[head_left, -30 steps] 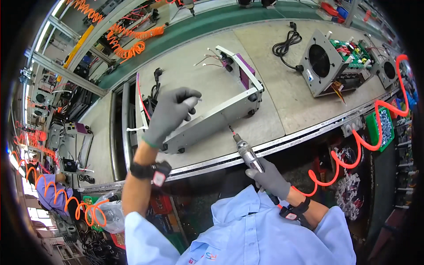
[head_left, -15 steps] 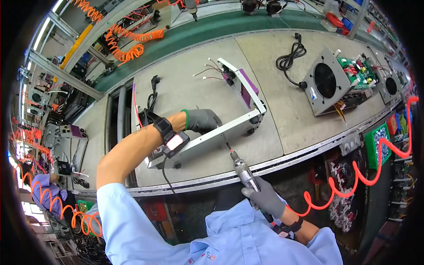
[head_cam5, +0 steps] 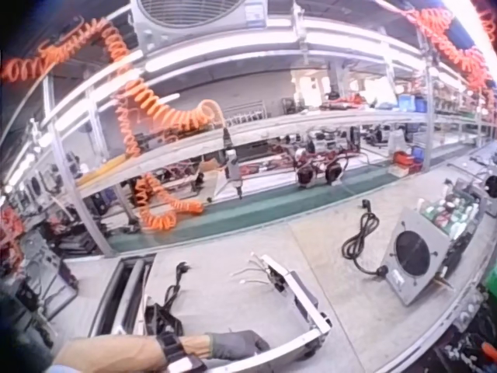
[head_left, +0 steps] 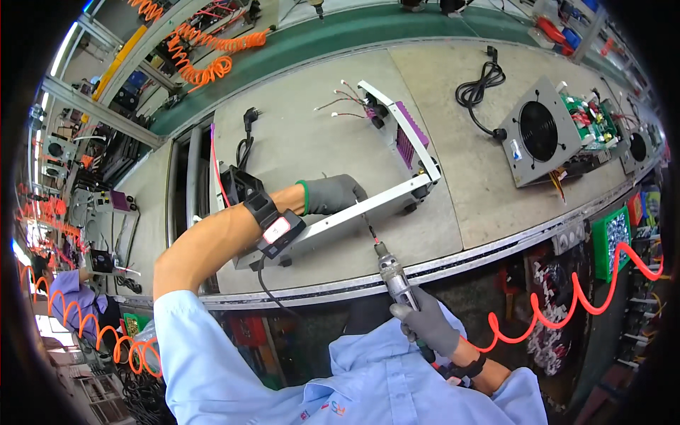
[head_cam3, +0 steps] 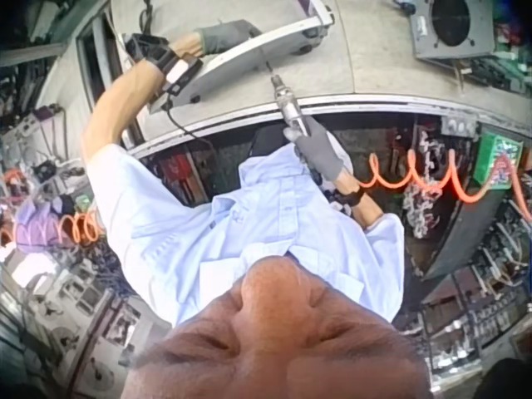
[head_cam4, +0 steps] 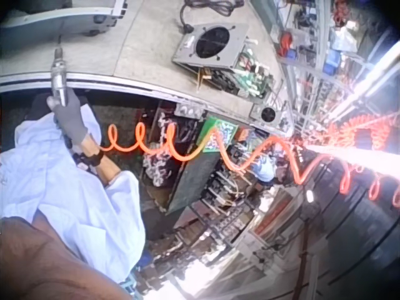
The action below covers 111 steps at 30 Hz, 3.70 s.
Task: Assembling components and using a pneumatic screwdriver to secure hardware in an electronic power unit on a conveyor line.
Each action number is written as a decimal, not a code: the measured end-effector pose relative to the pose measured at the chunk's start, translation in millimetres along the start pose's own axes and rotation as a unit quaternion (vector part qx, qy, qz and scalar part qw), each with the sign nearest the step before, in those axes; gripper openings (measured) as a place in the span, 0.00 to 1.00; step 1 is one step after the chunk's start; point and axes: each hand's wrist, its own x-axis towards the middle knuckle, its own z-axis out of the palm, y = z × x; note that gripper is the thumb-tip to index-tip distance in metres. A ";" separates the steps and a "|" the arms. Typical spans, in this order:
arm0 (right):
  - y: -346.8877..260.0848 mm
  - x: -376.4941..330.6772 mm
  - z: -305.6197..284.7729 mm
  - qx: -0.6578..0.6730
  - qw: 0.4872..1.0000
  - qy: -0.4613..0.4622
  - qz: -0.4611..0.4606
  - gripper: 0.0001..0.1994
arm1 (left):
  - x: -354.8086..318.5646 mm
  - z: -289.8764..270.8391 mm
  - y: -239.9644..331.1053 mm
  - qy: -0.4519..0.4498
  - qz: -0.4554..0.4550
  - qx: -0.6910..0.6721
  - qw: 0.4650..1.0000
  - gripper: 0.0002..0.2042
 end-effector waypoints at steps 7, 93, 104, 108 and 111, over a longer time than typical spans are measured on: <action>0.9 0.0 3.2 0.002 1.000 -0.009 0.004 0.20 | -5.1 2.2 1.1 0.025 -0.012 0.012 1.000 0.19; -39.1 87.2 85.9 -0.472 0.639 -0.025 -0.606 0.16 | -229.3 336.5 -171.2 0.850 0.045 -0.043 0.523 0.08; -12.1 116.2 111.2 -0.539 0.574 -0.032 -0.616 0.23 | -487.1 514.0 -318.2 0.735 -0.663 -0.025 0.140 0.28; -11.6 109.5 101.9 -0.507 0.563 -0.036 -0.652 0.24 | -538.7 535.2 -354.9 0.693 -0.667 -0.189 0.197 0.33; -15.7 94.6 82.9 -0.485 0.579 0.011 -0.656 0.26 | -545.9 528.5 -372.8 0.709 -0.649 -0.201 0.186 0.29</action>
